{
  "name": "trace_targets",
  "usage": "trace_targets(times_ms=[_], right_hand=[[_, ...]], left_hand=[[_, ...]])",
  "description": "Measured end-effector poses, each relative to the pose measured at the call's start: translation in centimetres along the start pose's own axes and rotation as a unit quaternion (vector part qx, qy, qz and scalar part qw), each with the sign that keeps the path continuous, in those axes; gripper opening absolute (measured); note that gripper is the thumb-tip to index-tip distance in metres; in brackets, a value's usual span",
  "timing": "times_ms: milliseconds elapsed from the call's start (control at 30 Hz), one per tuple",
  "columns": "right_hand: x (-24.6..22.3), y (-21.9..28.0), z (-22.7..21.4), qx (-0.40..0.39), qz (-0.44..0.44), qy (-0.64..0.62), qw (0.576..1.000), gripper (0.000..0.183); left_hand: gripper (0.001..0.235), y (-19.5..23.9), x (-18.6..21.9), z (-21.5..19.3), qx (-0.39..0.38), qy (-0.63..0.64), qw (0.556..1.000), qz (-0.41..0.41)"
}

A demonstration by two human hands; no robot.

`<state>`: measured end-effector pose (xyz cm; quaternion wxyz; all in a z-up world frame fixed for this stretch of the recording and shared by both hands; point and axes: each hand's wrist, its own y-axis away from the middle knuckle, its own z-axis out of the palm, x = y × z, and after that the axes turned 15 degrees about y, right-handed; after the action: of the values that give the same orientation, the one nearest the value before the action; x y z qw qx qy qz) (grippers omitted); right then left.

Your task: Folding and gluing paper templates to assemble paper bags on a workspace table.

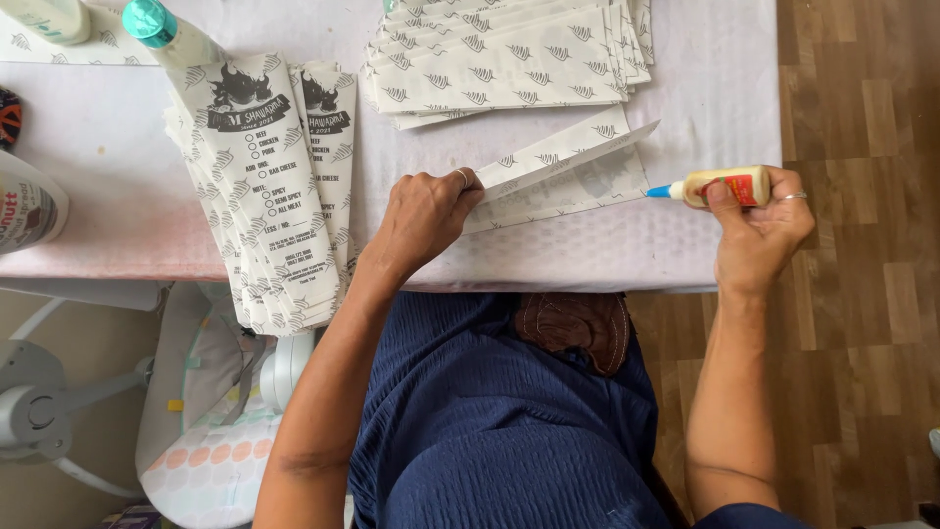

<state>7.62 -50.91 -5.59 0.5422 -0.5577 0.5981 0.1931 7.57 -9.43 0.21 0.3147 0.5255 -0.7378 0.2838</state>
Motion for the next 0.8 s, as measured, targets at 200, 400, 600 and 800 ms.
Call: trace_targets(times_ms=[200,400,600,800], right_hand=[[-4.0,1.1,2.7,-0.035,0.036,0.01,0.999,0.028],[-6.5,3.7,8.4,-0.1,0.009,-0.041,0.994,0.029],[-9.7,6.8,14.3,-0.158,-0.039,-0.069,0.984,0.024],[-12.7,9.3,18.3,-0.172,-0.07,-0.089,0.979,0.021]], left_hand=[[0.014,-0.1,-1.6,0.6,-0.003,-0.021,0.999,0.033],[0.011,-1.2,-1.3,-0.6,-0.005,0.059,0.998,-0.009],[0.012,-2.3,-2.8,-0.6,-0.023,0.116,0.992,-0.048],[0.013,-2.8,-3.3,-0.5,-0.031,0.139,0.988,-0.061]])
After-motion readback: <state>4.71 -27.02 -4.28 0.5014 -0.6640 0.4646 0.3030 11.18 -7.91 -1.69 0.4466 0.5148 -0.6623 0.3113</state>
